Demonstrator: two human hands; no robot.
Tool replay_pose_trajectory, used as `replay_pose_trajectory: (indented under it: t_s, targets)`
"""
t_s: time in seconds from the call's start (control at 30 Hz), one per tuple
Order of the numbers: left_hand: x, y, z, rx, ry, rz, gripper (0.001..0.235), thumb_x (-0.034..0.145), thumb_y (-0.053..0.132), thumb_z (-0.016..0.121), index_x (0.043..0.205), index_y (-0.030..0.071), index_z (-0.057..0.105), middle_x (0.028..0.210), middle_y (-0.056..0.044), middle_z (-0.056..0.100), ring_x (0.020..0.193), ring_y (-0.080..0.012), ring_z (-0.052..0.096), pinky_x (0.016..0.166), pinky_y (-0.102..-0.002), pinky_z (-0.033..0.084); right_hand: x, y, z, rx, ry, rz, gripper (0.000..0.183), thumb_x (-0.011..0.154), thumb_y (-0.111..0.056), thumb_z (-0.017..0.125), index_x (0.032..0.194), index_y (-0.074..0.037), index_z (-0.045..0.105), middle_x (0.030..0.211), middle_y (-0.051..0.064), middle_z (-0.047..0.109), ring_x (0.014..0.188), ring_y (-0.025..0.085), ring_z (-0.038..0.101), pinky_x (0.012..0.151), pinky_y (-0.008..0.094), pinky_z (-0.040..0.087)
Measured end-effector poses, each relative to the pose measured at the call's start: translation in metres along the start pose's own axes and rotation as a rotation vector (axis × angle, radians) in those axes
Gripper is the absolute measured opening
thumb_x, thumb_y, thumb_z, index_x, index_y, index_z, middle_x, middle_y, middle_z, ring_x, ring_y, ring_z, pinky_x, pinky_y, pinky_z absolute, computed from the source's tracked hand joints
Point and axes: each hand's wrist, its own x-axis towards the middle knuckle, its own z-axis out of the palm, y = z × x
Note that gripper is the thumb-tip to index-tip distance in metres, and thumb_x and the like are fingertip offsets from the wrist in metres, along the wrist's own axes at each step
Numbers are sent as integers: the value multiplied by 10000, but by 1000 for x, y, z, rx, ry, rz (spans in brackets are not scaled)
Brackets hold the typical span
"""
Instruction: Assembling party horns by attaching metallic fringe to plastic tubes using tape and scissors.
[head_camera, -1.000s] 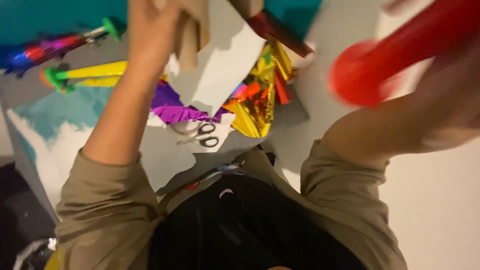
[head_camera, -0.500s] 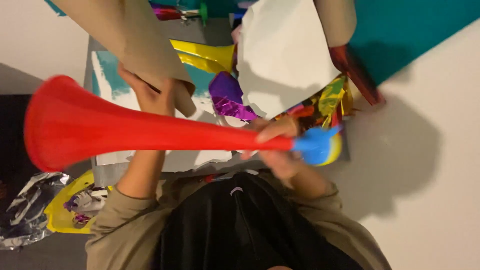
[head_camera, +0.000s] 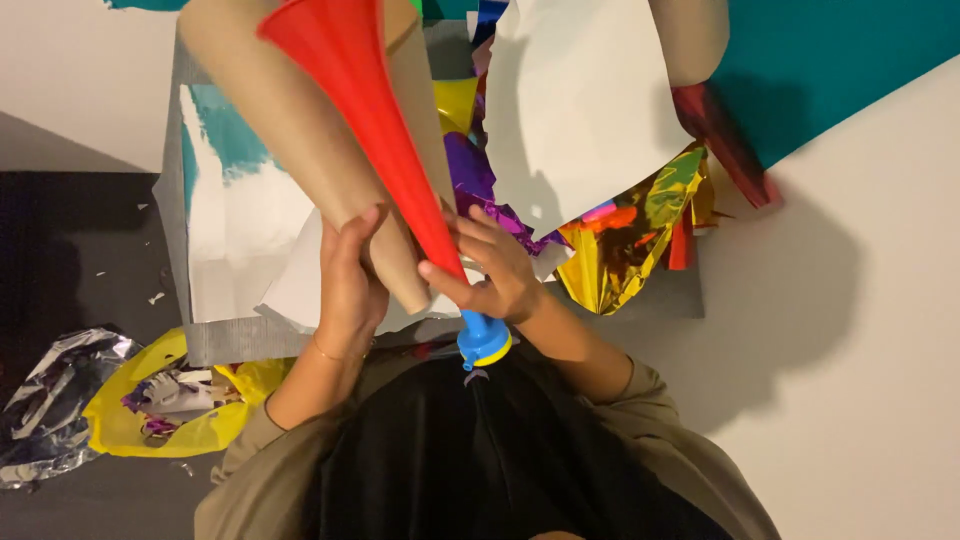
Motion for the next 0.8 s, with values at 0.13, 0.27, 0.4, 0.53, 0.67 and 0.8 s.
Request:
replay_pose_trajectory:
  t_s: [0.13,0.27,0.4,0.53,0.67,0.8]
  targets:
    - [-5,-5,-6,-188,-26,-81,528,934,258,634,1439,136,537,1081,-127,699,907,-234,710,793,-446,601,14,-5,-17,-247,-109,33,309,974,-138,724,1257,-263,725,1059,137,703,1126,330,724,1063,514,525]
    - [7,-26,-32,-339,-320,1,495,1012,223,491,1502,157,487,1241,-116,699,1022,-232,728,926,-423,597,20,-8,-33,-318,-316,73,293,1044,-207,626,1292,-338,711,1176,122,698,1247,311,672,1101,535,475]
    - [21,-49,-58,-389,-440,-26,543,1015,270,423,1548,167,414,1307,-137,668,1092,-269,721,990,-490,584,30,0,-51,-316,-468,39,373,1068,-162,592,1385,-350,645,1235,105,689,1309,272,630,1117,518,449]
    - [23,-53,-62,-348,-519,-27,581,1009,284,422,1573,155,370,1372,-140,638,1170,-300,690,1030,-525,556,27,6,-65,-234,-673,42,417,1055,-91,613,1425,-282,612,1336,118,657,1371,263,564,1107,499,439]
    - [3,-41,-20,-347,-598,9,522,1049,282,477,1546,150,392,1364,-150,646,1227,-287,667,1062,-500,545,13,-5,-67,-222,-681,259,470,1012,-143,481,1431,-295,629,1469,70,565,1249,243,551,981,410,416]
    - [12,-78,-32,-301,-576,58,533,1045,299,452,1550,156,361,1392,-158,627,1227,-296,653,1093,-531,506,-11,-9,-48,-106,-548,363,373,957,-90,548,1262,-225,714,1139,43,647,1003,231,570,932,380,403]
